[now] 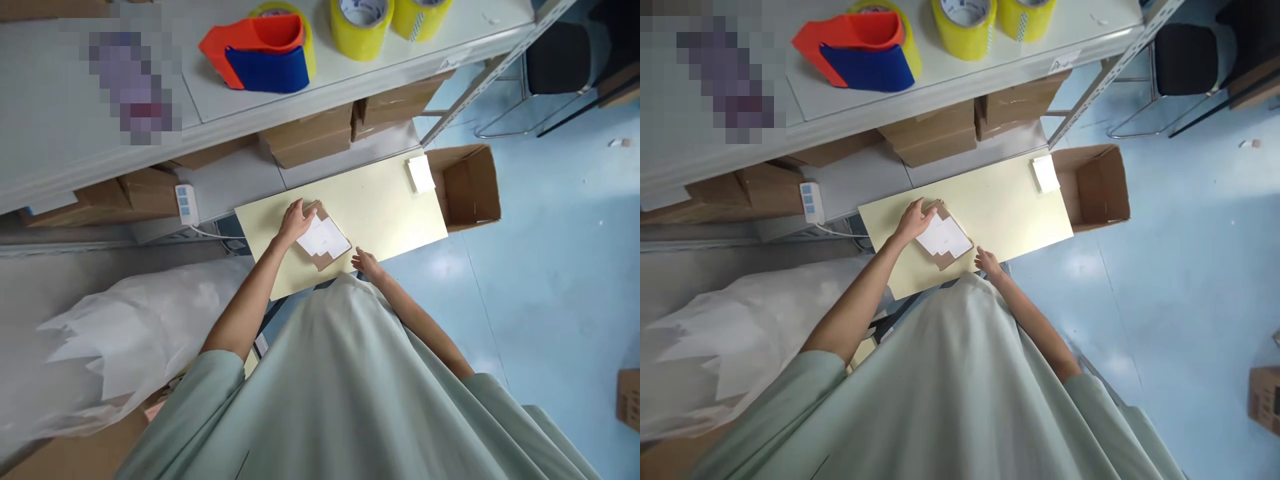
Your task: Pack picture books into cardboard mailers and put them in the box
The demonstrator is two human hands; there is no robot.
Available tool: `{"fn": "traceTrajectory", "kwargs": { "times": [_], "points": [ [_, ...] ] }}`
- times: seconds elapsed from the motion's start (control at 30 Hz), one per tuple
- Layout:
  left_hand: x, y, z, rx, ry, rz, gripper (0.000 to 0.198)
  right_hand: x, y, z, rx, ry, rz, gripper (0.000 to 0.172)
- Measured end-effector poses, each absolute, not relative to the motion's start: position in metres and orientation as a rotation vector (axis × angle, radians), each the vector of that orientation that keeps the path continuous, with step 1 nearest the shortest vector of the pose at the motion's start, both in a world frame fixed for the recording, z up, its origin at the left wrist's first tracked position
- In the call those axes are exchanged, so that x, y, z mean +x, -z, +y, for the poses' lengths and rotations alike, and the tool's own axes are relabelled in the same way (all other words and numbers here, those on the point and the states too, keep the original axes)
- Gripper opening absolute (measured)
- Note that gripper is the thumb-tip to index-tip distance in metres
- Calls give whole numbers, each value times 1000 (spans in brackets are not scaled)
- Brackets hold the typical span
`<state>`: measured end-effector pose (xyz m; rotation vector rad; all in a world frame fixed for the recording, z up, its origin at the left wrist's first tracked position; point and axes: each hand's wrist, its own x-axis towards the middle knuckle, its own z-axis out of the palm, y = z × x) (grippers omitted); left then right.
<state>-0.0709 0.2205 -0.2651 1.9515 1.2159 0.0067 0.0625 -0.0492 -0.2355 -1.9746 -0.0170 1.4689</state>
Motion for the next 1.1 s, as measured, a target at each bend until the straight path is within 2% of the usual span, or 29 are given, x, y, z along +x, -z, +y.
{"fn": "traceTrajectory", "kwargs": {
  "times": [0.17, 0.33, 0.47, 0.7, 0.87, 1.1],
  "points": [
    [-51, 274, 226, 1863, 83, 1252, 56, 56, 241, -29, -1574, -1489, 497, 56],
    [-66, 258, 214, 1876, 11, 1212, 53, 52, 228, -27, -1442, -1396, 530, 49],
    [-97, 236, 197, 1798, -154, 1268, 49, 58, 215, -38, -1510, -1362, 341, 45],
    [-145, 218, 141, 1625, -395, 1248, 42, 85, 208, -43, -1677, -1268, -136, 56],
    [-152, 227, 126, 1448, -254, 1425, 30, 93, 216, -21, -1915, -1182, -376, 59],
    [-149, 234, 129, 1466, -166, 1475, 27, 77, 227, -1, -2393, -1041, -667, 65]
  ]
}}
